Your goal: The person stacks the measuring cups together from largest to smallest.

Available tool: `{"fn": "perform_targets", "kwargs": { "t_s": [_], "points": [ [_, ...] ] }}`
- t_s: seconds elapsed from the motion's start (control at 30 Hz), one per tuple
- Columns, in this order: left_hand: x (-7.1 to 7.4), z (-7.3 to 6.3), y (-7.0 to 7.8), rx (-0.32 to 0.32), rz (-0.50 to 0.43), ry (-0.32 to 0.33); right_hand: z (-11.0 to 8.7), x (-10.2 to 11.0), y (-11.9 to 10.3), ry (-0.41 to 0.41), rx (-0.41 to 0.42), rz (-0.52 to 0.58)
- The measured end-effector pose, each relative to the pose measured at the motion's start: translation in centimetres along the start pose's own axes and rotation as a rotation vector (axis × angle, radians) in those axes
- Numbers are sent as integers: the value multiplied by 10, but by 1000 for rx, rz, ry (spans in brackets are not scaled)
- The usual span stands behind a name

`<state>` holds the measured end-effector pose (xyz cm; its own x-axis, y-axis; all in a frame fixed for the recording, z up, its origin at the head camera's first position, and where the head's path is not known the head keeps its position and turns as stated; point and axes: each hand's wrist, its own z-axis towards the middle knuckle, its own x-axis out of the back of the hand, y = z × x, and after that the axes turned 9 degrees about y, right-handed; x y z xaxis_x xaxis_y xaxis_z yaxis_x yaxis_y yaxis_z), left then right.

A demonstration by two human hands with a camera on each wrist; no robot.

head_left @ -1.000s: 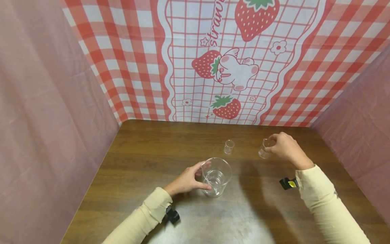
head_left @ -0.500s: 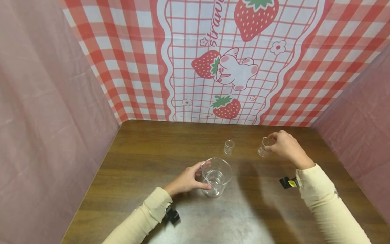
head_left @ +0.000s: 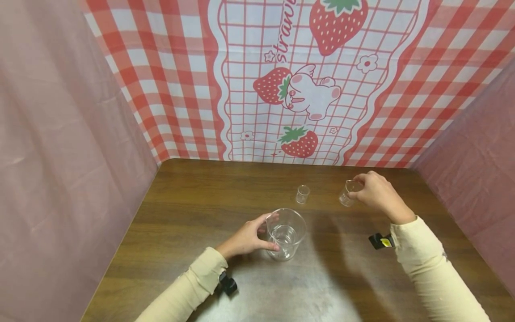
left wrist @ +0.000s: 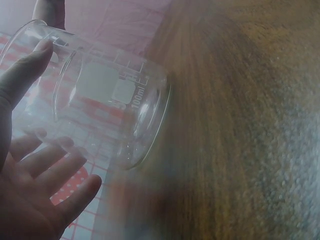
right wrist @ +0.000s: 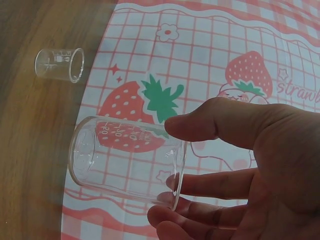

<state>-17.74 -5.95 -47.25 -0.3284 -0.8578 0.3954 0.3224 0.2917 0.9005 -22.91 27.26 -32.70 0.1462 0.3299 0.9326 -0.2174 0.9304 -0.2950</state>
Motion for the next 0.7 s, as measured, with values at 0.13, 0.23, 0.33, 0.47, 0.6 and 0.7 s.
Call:
{"fn": "perform_targets", "kwargs": {
  "t_s": [0.13,0.23,0.33,0.47,0.6,0.7],
  "points": [
    [0,0,0,0,2,-2,-1,1,-2,3,6,-1],
    [0,0,1,1,0,-1,-1,2,-4,0,10,-4],
    [0,0,1,2,0,-1,-2,3,-6,-2,12,-4],
    [0,-1,1,3,1,1,-3,5,-9,-6,16,-1],
    [0,-1,0,3,0,2,-3,5,-11,-2,21,-3],
    [0,0,0,3,1,3,-4,5,-12,3,22,-5]
  ]
}}
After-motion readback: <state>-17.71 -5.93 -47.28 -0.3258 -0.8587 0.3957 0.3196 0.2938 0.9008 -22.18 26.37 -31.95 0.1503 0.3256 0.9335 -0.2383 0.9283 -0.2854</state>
